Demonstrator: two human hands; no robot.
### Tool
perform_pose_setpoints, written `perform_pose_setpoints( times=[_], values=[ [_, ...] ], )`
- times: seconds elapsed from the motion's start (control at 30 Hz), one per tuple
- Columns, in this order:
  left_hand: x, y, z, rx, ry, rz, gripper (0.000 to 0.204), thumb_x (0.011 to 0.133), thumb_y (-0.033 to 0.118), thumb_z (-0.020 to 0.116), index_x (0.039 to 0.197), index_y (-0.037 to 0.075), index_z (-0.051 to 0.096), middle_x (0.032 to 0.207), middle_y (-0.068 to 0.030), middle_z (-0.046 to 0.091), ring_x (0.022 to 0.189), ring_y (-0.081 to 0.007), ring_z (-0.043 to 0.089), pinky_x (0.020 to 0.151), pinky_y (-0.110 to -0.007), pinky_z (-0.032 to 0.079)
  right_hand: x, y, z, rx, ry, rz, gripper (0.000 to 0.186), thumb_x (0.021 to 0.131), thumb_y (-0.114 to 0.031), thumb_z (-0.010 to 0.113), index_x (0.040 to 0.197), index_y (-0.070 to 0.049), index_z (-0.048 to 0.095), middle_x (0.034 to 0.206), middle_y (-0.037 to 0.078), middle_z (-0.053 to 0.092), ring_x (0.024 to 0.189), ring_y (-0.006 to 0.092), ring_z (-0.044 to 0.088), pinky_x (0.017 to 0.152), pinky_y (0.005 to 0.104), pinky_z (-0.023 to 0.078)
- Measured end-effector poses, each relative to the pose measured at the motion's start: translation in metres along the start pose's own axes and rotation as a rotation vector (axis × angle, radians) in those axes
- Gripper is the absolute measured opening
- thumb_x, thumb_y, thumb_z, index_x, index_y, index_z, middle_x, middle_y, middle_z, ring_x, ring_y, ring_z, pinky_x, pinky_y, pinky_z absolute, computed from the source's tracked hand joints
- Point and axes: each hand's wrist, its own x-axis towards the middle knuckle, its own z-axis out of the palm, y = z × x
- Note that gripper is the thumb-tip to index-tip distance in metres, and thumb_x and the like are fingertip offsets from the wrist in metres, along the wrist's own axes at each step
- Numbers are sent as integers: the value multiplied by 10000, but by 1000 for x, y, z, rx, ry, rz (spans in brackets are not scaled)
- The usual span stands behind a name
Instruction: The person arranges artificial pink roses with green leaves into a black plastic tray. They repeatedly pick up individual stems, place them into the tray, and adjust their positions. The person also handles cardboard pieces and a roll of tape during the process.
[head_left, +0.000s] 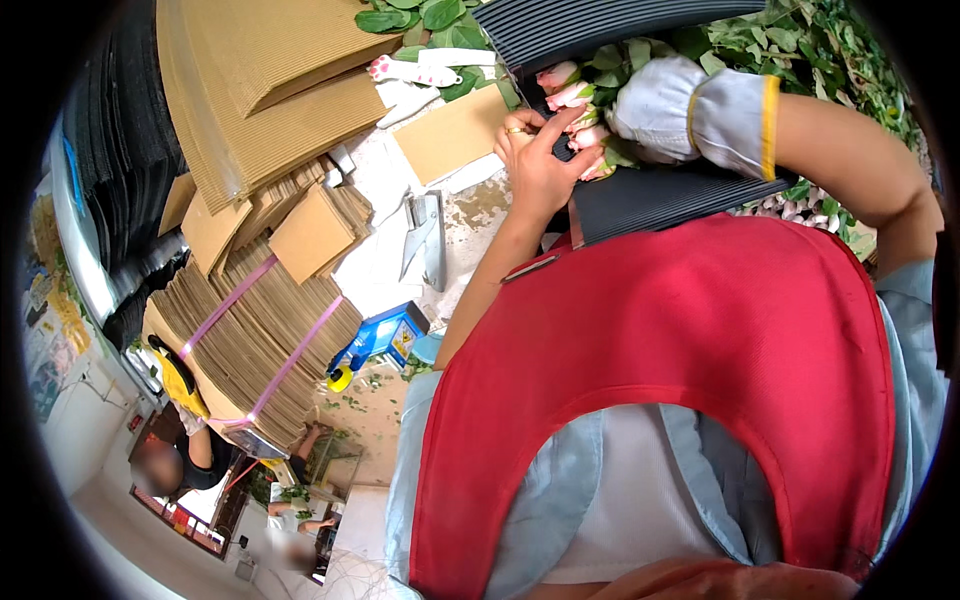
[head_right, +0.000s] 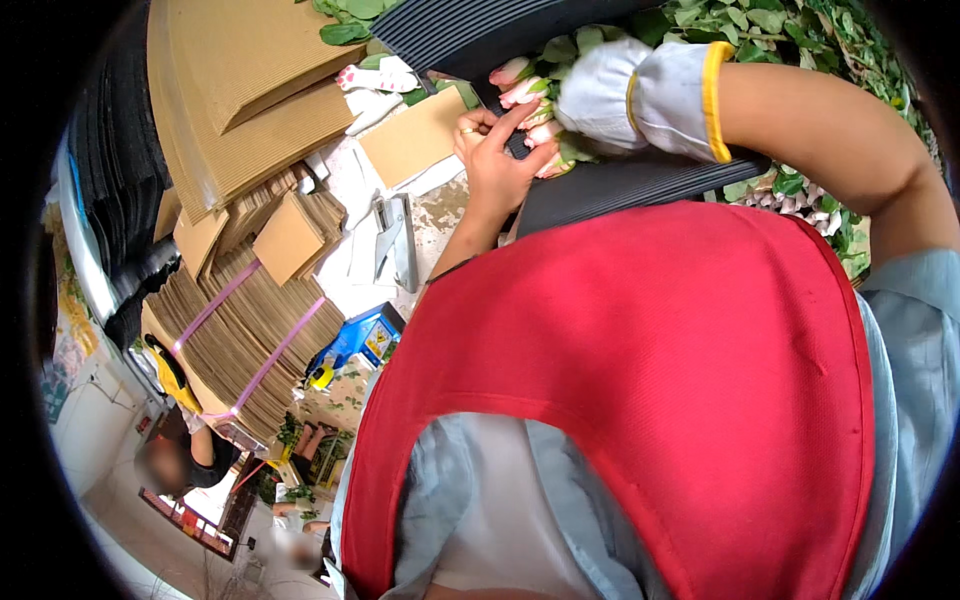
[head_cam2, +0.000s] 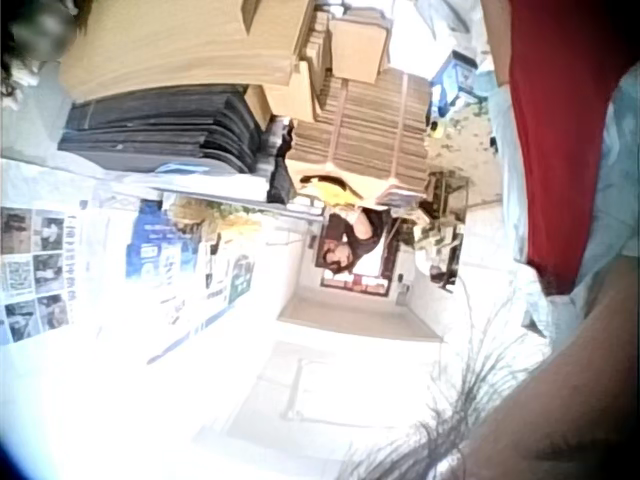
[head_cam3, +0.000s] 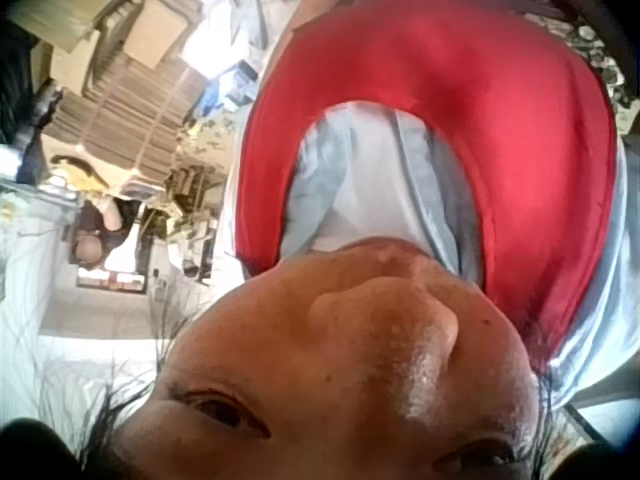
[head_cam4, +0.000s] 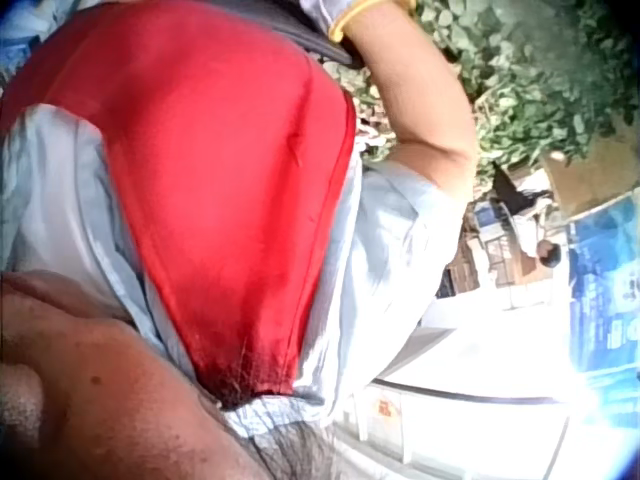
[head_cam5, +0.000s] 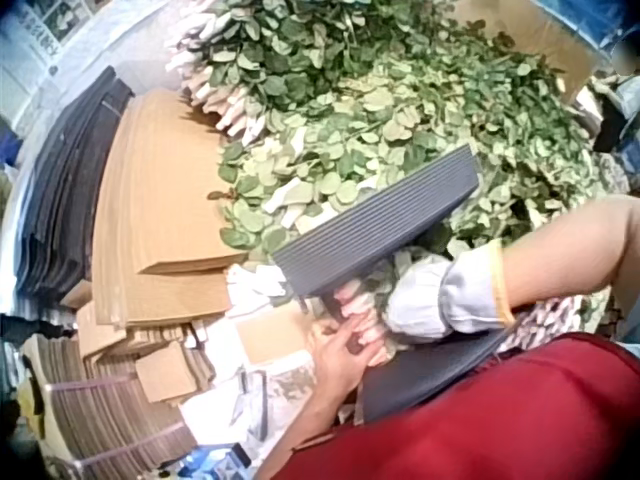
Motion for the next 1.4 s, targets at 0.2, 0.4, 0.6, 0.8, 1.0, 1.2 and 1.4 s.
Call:
perform_pose_setpoints(
  times=[0.2, 0.4, 0.6, 0.8, 1.0, 1.2, 1.4],
  values=[
    [0, 2, 0, -32, -17, -33, 559, 645, 355, 925, 1174, 268, 769, 1052, -59, 487, 1078, -256, 439, 1011, -403, 333, 15, 8, 41, 129, 11, 68, 201, 834, -274, 697, 960, -121, 735, 819, 157, 707, 769, 375, 706, 672, 488, 561],
    [0, 4, 0, -68, -30, -84, 515, 653, 331, 918, 1147, 288, 776, 1085, -69, 489, 1106, -278, 431, 1023, -422, 314, -1, -3, 18, 126, -156, 92, 161, 851, -267, 672, 914, -149, 762, 824, 143, 717, 775, 328, 715, 667, 454, 565],
    [2, 5, -3, -15, -19, -40, 565, 614, 299, 935, 1157, 259, 784, 1017, -50, 496, 1036, -246, 442, 991, -391, 343, 15, -2, 34, 38, -298, -43, 94, 791, -178, 704, 882, -171, 730, 760, 78, 695, 746, 308, 713, 635, 413, 573],
    [-1, 2, 0, 4, -6, -5, 583, 622, 301, 929, 1181, 278, 768, 1053, -61, 491, 1063, -261, 441, 1009, -408, 329, 6, 4, 20, 83, -269, -31, 168, 761, -231, 728, 912, -159, 745, 790, 90, 709, 778, 337, 714, 655, 454, 574],
    [-5, -1, 2, -18, -44, -37, 581, 638, 317, 917, 1195, 302, 754, 1112, -82, 471, 1121, -289, 429, 1032, -441, 311, -7, 1, -6, 85, -136, 55, 157, 808, -223, 692, 925, -140, 754, 791, 110, 719, 752, 363, 704, 644, 434, 577],
    [-3, 4, -1, -15, -43, -46, 562, 658, 312, 896, 1202, 325, 754, 1111, -80, 467, 1115, -290, 428, 1033, -438, 315, -15, -1, -19, 221, -4, -88, 155, 842, -245, 694, 963, -166, 750, 789, 128, 714, 748, 364, 701, 645, 449, 570],
    [-3, 6, -1, 28, -14, -50, 576, 637, 303, 900, 1198, 274, 768, 1062, -70, 484, 1088, -255, 443, 997, -409, 354, -37, 6, -33, 142, 364, 9, 76, 859, -176, 681, 900, -115, 662, 736, 110, 687, 673, 331, 689, 581, 444, 549]
  ],
)
